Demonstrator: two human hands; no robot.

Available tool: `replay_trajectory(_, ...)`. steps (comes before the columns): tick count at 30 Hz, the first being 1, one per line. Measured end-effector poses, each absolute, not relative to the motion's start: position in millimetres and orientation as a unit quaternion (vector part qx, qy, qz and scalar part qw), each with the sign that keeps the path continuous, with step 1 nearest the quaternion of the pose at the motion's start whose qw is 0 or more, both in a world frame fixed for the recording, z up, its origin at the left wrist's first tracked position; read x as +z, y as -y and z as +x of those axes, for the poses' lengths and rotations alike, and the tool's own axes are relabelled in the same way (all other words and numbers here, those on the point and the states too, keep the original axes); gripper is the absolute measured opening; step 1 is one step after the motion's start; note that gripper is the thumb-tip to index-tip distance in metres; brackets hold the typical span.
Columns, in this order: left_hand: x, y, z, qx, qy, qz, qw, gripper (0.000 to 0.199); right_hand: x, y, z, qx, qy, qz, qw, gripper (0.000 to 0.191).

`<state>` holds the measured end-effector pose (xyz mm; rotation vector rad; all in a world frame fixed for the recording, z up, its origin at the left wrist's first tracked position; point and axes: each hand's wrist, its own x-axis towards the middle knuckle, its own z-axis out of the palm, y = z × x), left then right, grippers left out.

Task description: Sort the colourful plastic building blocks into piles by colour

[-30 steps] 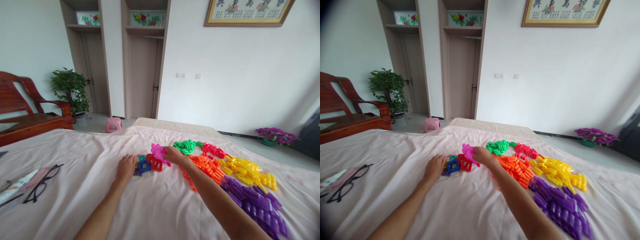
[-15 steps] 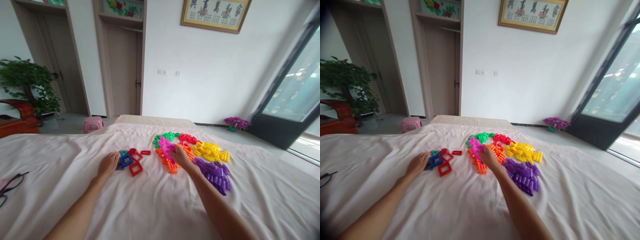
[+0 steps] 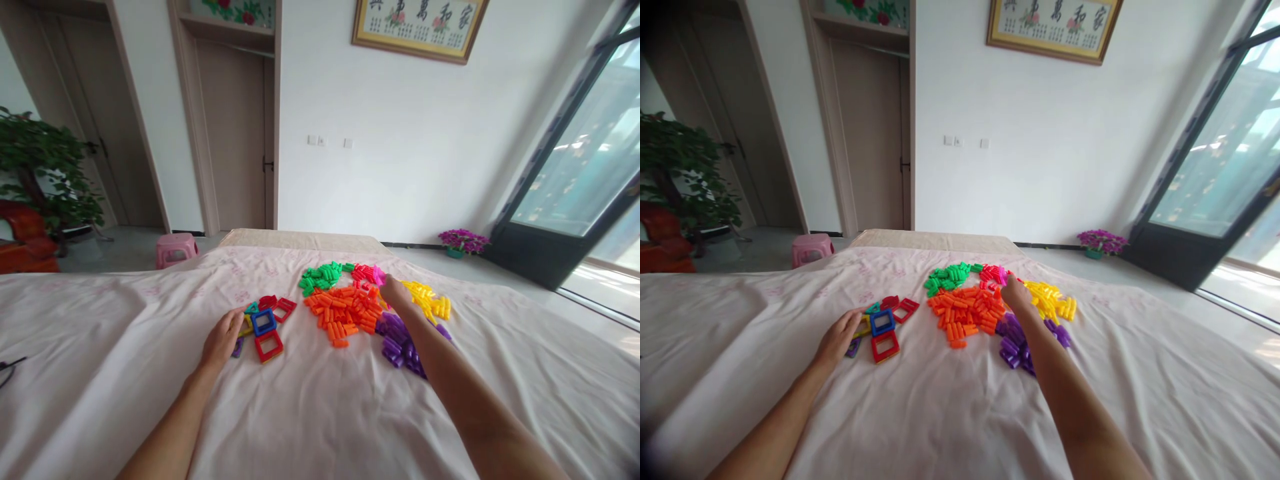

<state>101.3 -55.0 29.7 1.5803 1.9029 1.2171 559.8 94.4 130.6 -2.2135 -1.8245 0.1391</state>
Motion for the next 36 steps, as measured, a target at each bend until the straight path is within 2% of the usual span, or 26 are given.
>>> replay_trajectory(9,36.6,56.8,107.9,0.421,-0.685,0.571,0.168,0.05,113.6,-87.9,533.2,0.048,0.674,-0.728,0.121,0.033)
replay_trajectory(14,36.8,55.1,112.2,0.399,-0.671,0.617,0.098,0.048,108.5,-76.1,496.1,0.059,0.718,-0.683,0.122,0.023)
replay_trajectory(24,37.6,59.8,121.5,0.391,-0.616,0.683,-0.041,0.047,113.3,-33.4,384.1,0.082,0.773,-0.614,0.138,0.026)
replay_trajectory(28,41.0,64.4,123.6,0.38,-0.606,0.696,-0.061,0.049,122.7,-25.2,356.4,0.128,0.791,-0.56,0.21,0.019)
replay_trajectory(30,43.8,67.3,125.0,0.367,-0.607,0.701,-0.067,0.05,126.4,-26.4,356.5,0.194,0.781,-0.524,0.277,0.015)
replay_trajectory(33,48.1,71.2,129.3,0.35,-0.599,0.715,-0.083,0.052,132.9,-30.8,379.2,0.273,0.741,-0.481,0.382,0.019)
replay_trajectory(36,51.7,74.3,135.9,0.351,-0.581,0.727,-0.1,0.055,141.7,-33.6,426.4,0.231,0.71,-0.521,0.415,0.024)
